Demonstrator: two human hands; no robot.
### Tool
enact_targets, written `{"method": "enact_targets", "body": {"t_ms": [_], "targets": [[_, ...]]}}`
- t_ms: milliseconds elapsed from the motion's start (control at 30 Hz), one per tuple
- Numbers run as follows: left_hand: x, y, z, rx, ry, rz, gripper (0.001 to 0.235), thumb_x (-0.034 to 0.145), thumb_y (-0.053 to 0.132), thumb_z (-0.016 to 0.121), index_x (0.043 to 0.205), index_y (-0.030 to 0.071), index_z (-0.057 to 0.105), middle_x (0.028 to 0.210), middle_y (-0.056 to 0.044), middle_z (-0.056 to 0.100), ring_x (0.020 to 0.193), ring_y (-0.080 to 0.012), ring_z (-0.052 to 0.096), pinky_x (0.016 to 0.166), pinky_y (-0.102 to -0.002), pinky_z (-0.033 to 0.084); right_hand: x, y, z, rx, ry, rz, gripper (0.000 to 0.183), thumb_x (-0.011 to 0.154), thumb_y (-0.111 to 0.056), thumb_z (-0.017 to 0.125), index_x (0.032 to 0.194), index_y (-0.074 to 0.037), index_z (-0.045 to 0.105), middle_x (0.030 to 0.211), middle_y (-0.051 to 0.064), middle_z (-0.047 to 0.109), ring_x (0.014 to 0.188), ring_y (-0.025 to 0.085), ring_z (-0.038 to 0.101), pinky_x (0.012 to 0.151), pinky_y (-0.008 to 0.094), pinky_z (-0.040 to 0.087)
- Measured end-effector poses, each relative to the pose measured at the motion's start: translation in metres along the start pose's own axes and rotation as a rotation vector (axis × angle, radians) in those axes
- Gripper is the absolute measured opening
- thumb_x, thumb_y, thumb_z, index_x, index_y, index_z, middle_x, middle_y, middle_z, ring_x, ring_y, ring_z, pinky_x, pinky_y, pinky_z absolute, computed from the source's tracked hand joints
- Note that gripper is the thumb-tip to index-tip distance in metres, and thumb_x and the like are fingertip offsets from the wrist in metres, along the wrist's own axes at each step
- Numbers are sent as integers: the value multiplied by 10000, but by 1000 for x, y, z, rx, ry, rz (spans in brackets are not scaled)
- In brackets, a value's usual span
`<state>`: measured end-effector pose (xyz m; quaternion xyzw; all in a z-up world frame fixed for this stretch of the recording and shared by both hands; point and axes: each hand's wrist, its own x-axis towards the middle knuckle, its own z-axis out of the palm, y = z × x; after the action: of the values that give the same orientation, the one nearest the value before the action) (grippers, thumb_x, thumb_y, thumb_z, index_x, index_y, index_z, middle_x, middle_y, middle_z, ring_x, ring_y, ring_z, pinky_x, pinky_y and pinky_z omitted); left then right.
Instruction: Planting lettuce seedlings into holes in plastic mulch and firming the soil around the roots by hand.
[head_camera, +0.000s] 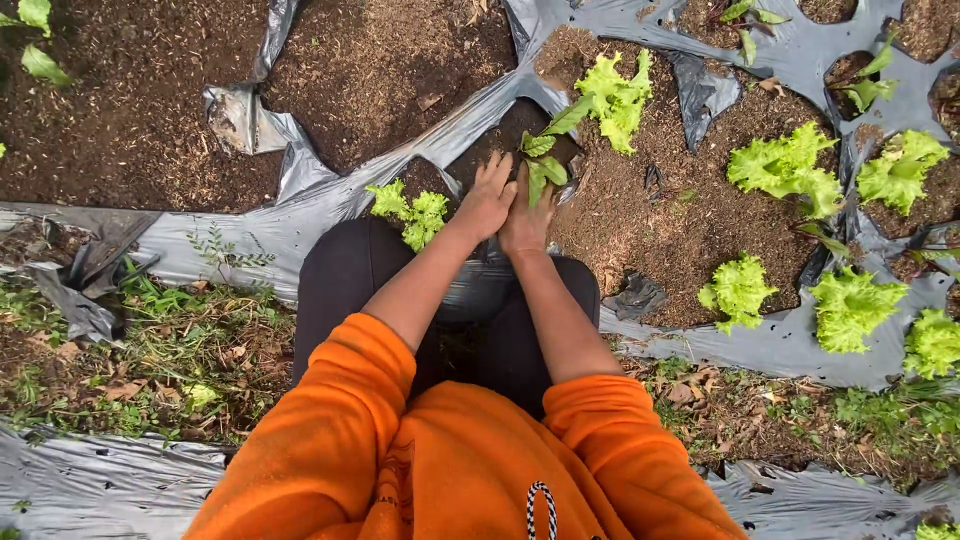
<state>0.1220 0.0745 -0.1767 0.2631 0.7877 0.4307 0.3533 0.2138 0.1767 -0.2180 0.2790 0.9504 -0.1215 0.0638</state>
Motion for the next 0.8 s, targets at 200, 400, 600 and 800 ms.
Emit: {"method": "enact_targets", "body": {"t_ms": [200, 400, 600, 800], "targets": [[-61, 13, -13, -438, -25, -134, 683, 1078, 655, 366, 1646, 288, 267, 1723, -127, 101, 1522, -510, 182, 1263, -647, 263, 19, 0, -2, 20, -55, -60, 621, 1080, -407, 489, 1600, -528, 173, 1668, 76, 176, 1472, 565, 239, 1120, 762, 329], [-78, 7, -13, -954, 112, -399, 544, 1046, 560, 533, 1524, 302, 506, 1645, -27, 370, 1526, -376, 294, 1176, -548, 390, -4, -46, -38, 21, -290, 23, 485, 1096, -486, 403, 1534, -630, 252, 1724, -18, 39, 1508, 532, 215, 1126, 805, 233], [-75, 11, -38, -902, 156, -356, 594, 1076, 537, 461, 1553, 184, 473, 1649, -149, 342, 1519, -417, 283, 1156, -542, 385, -15, -41, -33, -15, -108, 69, 573, 1107, -267, 446, 1635, -264, 224, 1554, 208, 423, 1478, 554, 264, 1123, 702, 356], [-79, 27, -58, -767, 151, -222, 640, 1106, 492, 362, 1572, 57, 424, 1611, -239, 383, 1536, -407, 270, 1295, -524, 193, 18, -74, -36, 293, -158, -64, 622, 1028, -108, 527, 1621, -199, 362, 1694, 227, 178, 1504, 546, 239, 1165, 657, 366]]}}
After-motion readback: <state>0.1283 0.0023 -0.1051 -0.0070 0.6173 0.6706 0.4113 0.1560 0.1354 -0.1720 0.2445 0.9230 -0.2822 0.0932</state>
